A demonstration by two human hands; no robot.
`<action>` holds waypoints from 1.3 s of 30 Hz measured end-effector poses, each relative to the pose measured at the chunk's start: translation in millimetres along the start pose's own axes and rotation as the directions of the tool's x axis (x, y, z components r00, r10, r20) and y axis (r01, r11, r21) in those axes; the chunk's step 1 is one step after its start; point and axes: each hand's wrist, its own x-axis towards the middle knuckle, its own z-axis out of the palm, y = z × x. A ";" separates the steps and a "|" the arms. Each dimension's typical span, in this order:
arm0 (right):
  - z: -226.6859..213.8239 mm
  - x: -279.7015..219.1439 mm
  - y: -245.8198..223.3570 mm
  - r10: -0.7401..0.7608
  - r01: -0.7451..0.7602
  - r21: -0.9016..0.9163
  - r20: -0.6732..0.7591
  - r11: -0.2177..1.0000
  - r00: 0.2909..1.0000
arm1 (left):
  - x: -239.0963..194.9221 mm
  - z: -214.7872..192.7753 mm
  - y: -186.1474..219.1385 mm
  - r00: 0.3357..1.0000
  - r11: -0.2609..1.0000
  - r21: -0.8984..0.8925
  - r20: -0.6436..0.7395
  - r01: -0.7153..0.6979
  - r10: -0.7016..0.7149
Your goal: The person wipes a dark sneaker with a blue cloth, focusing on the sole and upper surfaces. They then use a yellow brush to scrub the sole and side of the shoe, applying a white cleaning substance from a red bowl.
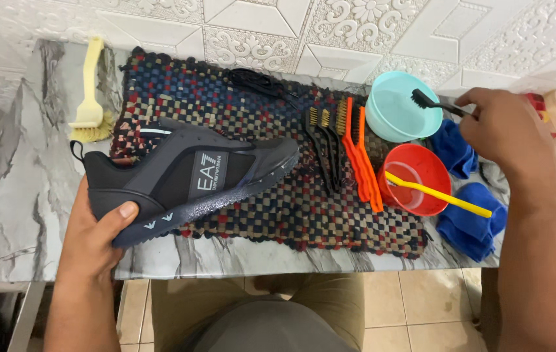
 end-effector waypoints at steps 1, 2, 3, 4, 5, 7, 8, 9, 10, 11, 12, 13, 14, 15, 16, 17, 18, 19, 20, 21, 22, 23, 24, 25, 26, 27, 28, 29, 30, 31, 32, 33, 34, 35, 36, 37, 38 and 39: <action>5.5 0.2 9.6 -0.004 0.005 0.030 -0.025 1.000 1.000 | 0.1 -0.1 -0.1 1.000 1.000 0.023 0.000 -0.010 0.010; 11.1 0.8 18.7 -0.010 0.013 0.059 -0.049 0.998 0.999 | -0.7 -0.6 -0.4 1.000 0.999 0.045 -0.002 -0.018 0.019; 20.9 -0.1 28.8 -0.010 0.012 0.057 -0.045 0.998 0.999 | -0.9 1.8 1.5 1.000 0.999 0.045 -0.002 -0.014 0.015; 30.3 0.6 37.1 -0.095 0.109 0.076 -0.172 0.991 0.980 | -2.3 3.1 3.5 0.999 0.998 0.046 0.012 -0.031 0.030; 39.6 1.1 44.8 -0.173 0.206 0.084 -0.298 0.975 0.939 | -3.9 3.7 5.7 0.999 0.998 0.047 0.026 -0.048 0.046; 51.2 -1.9 59.2 -0.220 0.267 0.141 -0.283 0.953 0.933 | -4.0 4.4 5.2 0.999 0.999 0.038 0.010 -0.031 0.031; 57.4 -2.3 65.0 -0.262 0.321 0.199 -0.274 0.926 0.925 | -5.2 3.6 5.2 1.000 0.999 0.030 -0.001 -0.019 0.019; 64.6 -2.3 68.5 -0.274 0.333 0.200 -0.272 0.922 0.922 | -4.7 1.1 3.2 1.000 0.999 0.030 -0.014 -0.020 0.020; 71.6 -2.5 73.0 -0.193 0.259 0.253 -0.257 0.932 0.947 | -2.6 -0.5 1.7 0.999 0.998 0.028 0.023 -0.048 0.047; 78.5 -2.5 78.1 -0.112 0.182 0.304 -0.236 0.935 0.965 | -0.5 -1.6 0.3 0.995 0.997 0.026 0.060 -0.076 0.074; 88.2 -0.6 82.7 -0.117 0.188 0.304 -0.238 0.934 0.964 | -0.7 -1.6 0.1 0.995 0.997 0.026 0.056 -0.078 0.077; 97.9 1.5 87.5 -0.080 0.159 0.351 -0.229 0.923 0.970 | -0.9 -1.3 -0.2 0.998 0.998 0.015 0.038 -0.056 0.056; 107.8 2.9 93.0 -0.044 0.129 0.397 -0.215 0.909 0.976 | -1.7 -0.8 -0.7 0.999 0.999 0.003 0.021 -0.032 0.031; 114.4 4.3 95.7 -0.049 0.133 0.396 -0.214 0.908 0.976 | -2.3 0.0 -0.2 0.999 1.000 0.003 0.017 -0.031 0.031; 121.2 6.3 98.1 -0.063 0.124 0.379 -0.169 0.917 0.984 | -2.1 0.7 0.8 0.999 0.999 -0.005 0.031 -0.040 0.040; 127.9 8.3 100.4 -0.076 0.116 0.361 -0.123 0.925 0.990 | -1.9 1.3 1.8 0.998 0.999 -0.014 0.045 -0.049 0.050; 124.8 7.6 103.9 -0.084 0.123 0.364 -0.123 0.923 0.989 | -2.2 3.4 3.9 0.998 0.999 -0.011 0.037 -0.052 0.052; 121.8 6.9 107.3 -0.108 0.186 0.359 -0.226 0.915 0.968 | -2.6 5.3 5.9 0.997 0.998 -0.018 0.045 -0.061 0.062; 120.7 4.8 109.9 -0.129 0.245 0.352 -0.322 0.903 0.938 | -4.1 5.9 8.2 0.996 0.997 -0.022 0.053 -0.067 0.069; 115.6 4.3 106.8 -0.135 0.250 0.357 -0.318 0.900 0.939 | -5.4 5.6 8.0 0.997 0.998 -0.016 0.044 -0.067 0.067; 110.4 2.4 104.8 -0.157 0.222 0.238 -0.264 0.946 0.952 | -5.4 6.0 8.2 0.996 0.997 -0.033 0.054 -0.076 0.077; 105.0 0.8 102.9 -0.171 0.197 0.114 -0.207 0.974 0.963 | -5.3 6.5 8.4 0.994 0.995 -0.050 0.064 -0.084 0.087; 108.5 0.1 105.6 -0.173 0.200 0.117 -0.208 0.973 0.963 | -6.0 6.1 8.6 0.994 0.995 -0.046 0.062 -0.087 0.090; 112.2 -0.2 107.9 -0.160 0.247 0.314 -0.277 0.917 0.947 | -6.3 5.5 8.6 0.996 0.997 -0.046 0.052 -0.064 0.066; 115.2 -0.2 111.1 -0.132 0.296 0.495 -0.339 0.817 0.932 | -6.9 5.5 7.4 0.998 0.998 -0.049 0.042 -0.039 0.041; 112.4 -8.1 99.9 -0.135 0.298 0.496 -0.338 0.816 0.931 | -10.5 11.2 12.4 0.998 0.998 -0.048 0.039 -0.039 0.041; 110.5 -18.4 90.3 -0.088 0.295 0.522 -0.385 0.800 0.919 | -15.0 17.3 16.5 1.000 0.999 -0.053 -0.011 -0.010 0.009; 108.6 -28.4 81.0 -0.039 0.294 0.548 -0.429 0.783 0.903 | -19.4 23.9 20.4 0.998 0.998 -0.058 -0.060 0.019 -0.023; 96.4 -53.9 49.3 -0.036 0.289 0.550 -0.425 0.784 0.905 | -25.5 28.5 25.6 0.998 0.998 -0.056 -0.058 0.024 -0.027; 83.7 -79.1 18.1 -0.140 0.394 0.483 -0.480 0.782 0.866 | -31.9 33.6 31.0 0.998 0.998 0.064 -0.069 -0.012 0.017; 70.6 -104.9 -12.5 -0.240 0.491 0.410 -0.527 0.769 0.815 | -37.5 39.4 36.5 0.996 0.982 0.183 -0.070 -0.049 0.062; 74.8 -117.5 -36.2 -0.233 0.485 0.412 -0.525 0.771 0.818 | -41.2 43.1 38.8 0.996 0.982 0.185 -0.064 -0.047 0.059; 78.8 -129.1 -60.8 -0.330 0.589 0.377 -0.561 0.715 0.759 | -45.0 46.3 41.6 0.997 0.973 0.225 -0.060 -0.043 0.057; 82.5 -140.8 -85.3 -0.418 0.684 0.336 -0.593 0.647 0.688 | -49.2 49.7 44.7 0.997 0.964 0.265 -0.056 -0.039 0.055; 93.3 -143.4 -97.1 -0.412 0.681 0.342 -0.594 0.648 0.691 | -51.1 52.3 46.7 0.997 0.962 0.271 -0.052 -0.039 0.055; 104.0 -146.0 -108.6 -0.445 0.758 0.383 -0.635 0.527 0.631 | -53.1 55.2 48.6 0.995 0.955 0.287 -0.040 -0.074 0.089; 114.9 -149.4 -120.6 -0.464 0.819 0.415 -0.679 0.396 0.569 | -55.1 57.8 51.0 0.992 0.946 0.306 -0.025 -0.108 0.121; 107.2 -153.2 -128.4 -0.456 0.815 0.422 -0.680 0.397 0.575 | -57.6 59.8 52.8 0.993 0.943 0.314 -0.019 -0.107 0.119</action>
